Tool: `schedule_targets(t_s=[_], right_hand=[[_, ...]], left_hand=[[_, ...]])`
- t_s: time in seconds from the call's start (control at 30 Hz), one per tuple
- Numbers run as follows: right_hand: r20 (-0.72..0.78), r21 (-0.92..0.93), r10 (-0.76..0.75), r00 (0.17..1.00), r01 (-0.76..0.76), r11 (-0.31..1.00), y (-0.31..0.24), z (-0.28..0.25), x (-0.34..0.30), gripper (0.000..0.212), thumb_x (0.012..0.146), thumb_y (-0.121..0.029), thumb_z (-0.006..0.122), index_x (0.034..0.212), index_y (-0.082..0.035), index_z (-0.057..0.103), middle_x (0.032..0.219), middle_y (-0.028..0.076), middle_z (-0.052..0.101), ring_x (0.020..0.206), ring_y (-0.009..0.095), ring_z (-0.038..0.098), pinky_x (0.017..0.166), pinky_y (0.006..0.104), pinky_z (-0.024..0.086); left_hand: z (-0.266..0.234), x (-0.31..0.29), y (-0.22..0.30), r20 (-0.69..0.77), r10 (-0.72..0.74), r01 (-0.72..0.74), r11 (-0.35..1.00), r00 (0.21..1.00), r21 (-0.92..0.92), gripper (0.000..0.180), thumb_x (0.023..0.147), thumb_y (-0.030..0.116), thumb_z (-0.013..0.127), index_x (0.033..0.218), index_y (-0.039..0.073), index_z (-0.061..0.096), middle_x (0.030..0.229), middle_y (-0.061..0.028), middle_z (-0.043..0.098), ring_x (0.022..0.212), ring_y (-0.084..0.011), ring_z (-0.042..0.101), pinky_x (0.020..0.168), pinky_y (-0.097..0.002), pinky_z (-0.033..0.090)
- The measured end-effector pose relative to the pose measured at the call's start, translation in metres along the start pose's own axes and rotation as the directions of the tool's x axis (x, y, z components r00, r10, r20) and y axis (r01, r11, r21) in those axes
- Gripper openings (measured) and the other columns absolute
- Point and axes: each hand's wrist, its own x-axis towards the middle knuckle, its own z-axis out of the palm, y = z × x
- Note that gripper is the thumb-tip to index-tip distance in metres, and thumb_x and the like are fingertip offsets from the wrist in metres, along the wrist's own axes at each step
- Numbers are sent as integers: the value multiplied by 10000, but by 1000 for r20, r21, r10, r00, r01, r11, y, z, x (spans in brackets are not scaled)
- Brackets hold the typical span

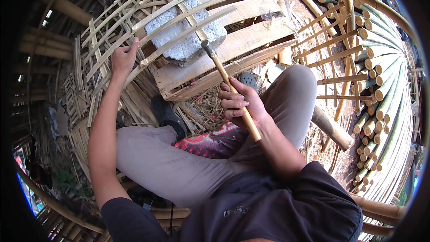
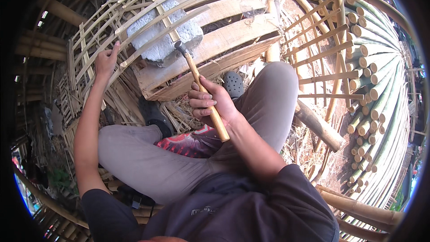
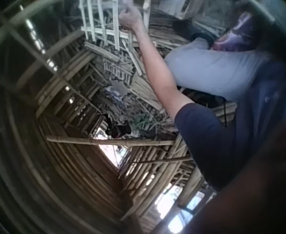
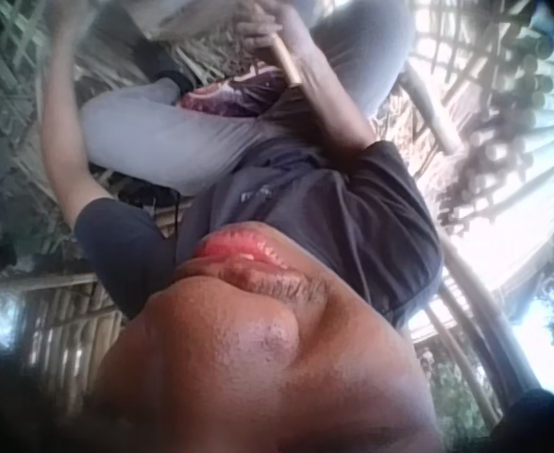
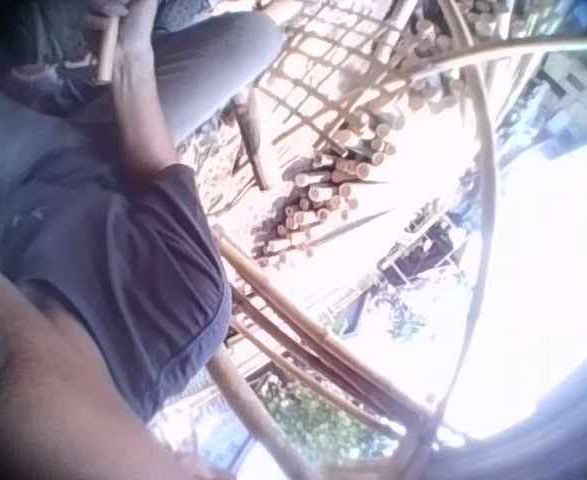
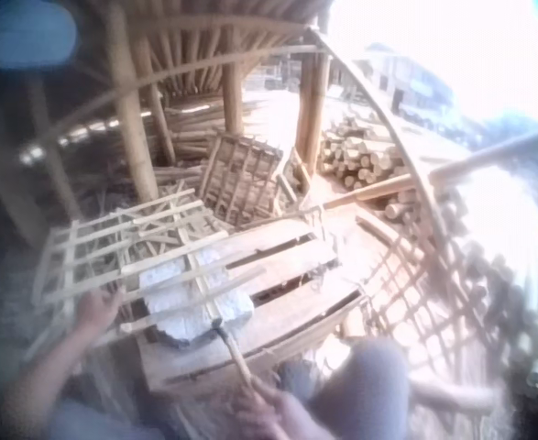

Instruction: The person nails bamboo strips to a wooden frame using a hammer, working across a lattice structure.

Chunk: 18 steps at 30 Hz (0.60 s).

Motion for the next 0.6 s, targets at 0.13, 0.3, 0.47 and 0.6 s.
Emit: schedule_targets(t_s=[0.13, 0.3, 0.47, 0.6], right_hand=[[6, -108, -42, 999, 42, 993, 3, 9, -2, 343, 1085, -350, 344, 899, -91, 470, 619, -68, 358, 449, 13, 352, 366, 175, 353], [-4, -6, -48, 999, 48, 999, -3, 9, -7, 340, 1077, -315, 366, 958, -37, 522, 690, -36, 397, 528, 39, 408, 423, 217, 432], [-22, 64, -60, 998, 62, 996, 8, 25, -3, 325, 1073, -307, 380, 978, -27, 516, 703, -40, 397, 535, 35, 408, 428, 217, 425], [24, -32, -71, 997, 72, 997, 8, 29, 0, 304, 1073, -298, 380, 988, -33, 499, 695, -42, 394, 534, 30, 404, 427, 216, 415]], left_hand=[[4, 2, -4, -8, -16, 16, 1000, 1000, 17, 735, 854, 666, 598, 583, -16, 629, 483, -128, 490, 518, -263, 548, 580, -408, 419], [0, 9, -9, -18, 5, -6, 999, 1000, -42, 714, 879, 632, 602, 557, -6, 583, 492, -83, 481, 512, -221, 503, 553, -383, 394], [-23, 24, -9, 42, -106, 97, 594, 994, -799, 591, 952, 553, 551, 597, 83, 500, 514, 20, 417, 475, -117, 422, 479, -272, 323], [-52, 23, -6, 101, -106, 129, 308, 989, -943, 480, 1021, 487, 447, 690, 139, 446, 526, 61, 310, 440, -54, 341, 414, -201, 255]])
